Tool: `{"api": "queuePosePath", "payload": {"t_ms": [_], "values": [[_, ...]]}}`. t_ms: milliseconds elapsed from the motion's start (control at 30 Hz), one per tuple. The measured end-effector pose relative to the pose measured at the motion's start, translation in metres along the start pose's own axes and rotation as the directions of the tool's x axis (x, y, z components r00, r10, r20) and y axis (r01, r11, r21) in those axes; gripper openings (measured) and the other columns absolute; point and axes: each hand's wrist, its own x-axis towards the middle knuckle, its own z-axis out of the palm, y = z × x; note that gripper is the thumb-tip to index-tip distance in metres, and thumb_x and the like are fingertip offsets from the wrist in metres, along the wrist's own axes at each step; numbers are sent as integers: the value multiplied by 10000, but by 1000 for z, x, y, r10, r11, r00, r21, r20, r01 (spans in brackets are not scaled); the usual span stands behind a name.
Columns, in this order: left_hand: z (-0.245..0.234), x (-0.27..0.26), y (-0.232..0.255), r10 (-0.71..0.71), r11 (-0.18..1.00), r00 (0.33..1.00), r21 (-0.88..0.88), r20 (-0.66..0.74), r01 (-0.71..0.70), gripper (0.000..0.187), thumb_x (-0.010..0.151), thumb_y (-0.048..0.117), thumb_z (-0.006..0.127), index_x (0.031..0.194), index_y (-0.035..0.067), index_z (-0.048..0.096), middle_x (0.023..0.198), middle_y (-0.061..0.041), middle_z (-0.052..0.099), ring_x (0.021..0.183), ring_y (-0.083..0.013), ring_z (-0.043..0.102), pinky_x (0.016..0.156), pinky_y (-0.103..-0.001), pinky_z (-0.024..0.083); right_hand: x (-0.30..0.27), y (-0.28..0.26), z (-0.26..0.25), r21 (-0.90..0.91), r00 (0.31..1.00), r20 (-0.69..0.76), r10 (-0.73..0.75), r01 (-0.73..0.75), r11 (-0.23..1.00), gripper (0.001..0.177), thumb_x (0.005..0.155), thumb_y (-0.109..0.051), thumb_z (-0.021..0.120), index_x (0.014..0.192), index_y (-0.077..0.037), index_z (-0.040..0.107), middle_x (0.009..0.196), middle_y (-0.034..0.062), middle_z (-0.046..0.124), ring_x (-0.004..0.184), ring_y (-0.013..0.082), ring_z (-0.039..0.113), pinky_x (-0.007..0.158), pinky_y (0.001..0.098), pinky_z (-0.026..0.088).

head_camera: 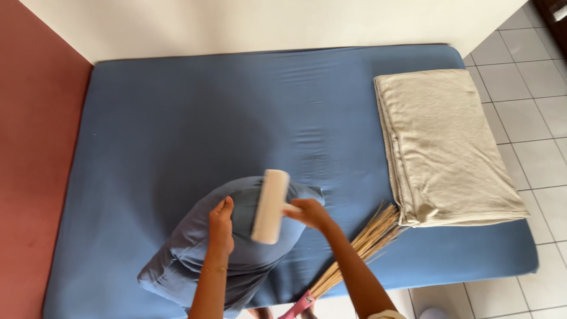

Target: Using a lint roller to remove lint and hair from a blue pillow on a bed.

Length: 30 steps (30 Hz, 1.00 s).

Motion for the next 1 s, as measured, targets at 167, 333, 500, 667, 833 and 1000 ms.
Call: {"api": "queuePosePath", "payload": {"t_ms": [167,333,500,667,833,1000], "values": [[-1,0,-38,-91,994,995,-57,48,94,488,1073,337,563,1432,7,585,1485,-199,551,1450,-341,410,1232,-512,247,-12,43,-20,112,971,-73,226,-217,970,283,794,-530,753,855,-255,779,781,58,733,809,291,708,749,393,524],[20,-24,31,-40,996,999,-83,-5,39,492,1079,347,532,1435,11,568,1486,-199,540,1457,-324,388,1231,-501,262,-13,64,-29,137,967,-112,229,-213,967,264,789,-481,783,809,-217,783,702,64,713,712,263,682,693,378,507],[35,-40,61,31,999,999,-7,-29,-32,493,1080,346,528,1383,-36,599,1429,-221,589,1416,-304,459,1208,-461,322,-14,-11,-28,218,991,-133,29,1,976,230,818,-414,818,835,-185,806,633,63,705,587,225,634,621,342,495],[39,-41,64,115,978,993,170,39,-120,465,1076,335,541,1292,-54,677,1349,-253,647,1359,-346,513,1161,-479,386,-26,-61,-6,-161,995,94,-11,26,987,467,873,-676,620,1072,-267,722,981,130,762,1027,414,700,904,517,551],[52,-76,92,36,991,999,127,9,-37,451,1081,306,510,1353,-30,641,1412,-213,620,1397,-334,475,1172,-465,376,-32,4,0,-92,982,66,176,-170,981,441,866,-656,629,981,-247,749,936,72,764,976,322,728,842,450,541],[56,-74,96,23,997,1000,78,3,-23,496,1077,328,508,1392,-45,594,1456,-244,569,1421,-351,444,1188,-466,348,-39,71,-15,-180,942,21,334,-325,928,538,837,-749,596,1013,-268,760,1032,36,772,1082,304,710,882,443,544]]}}
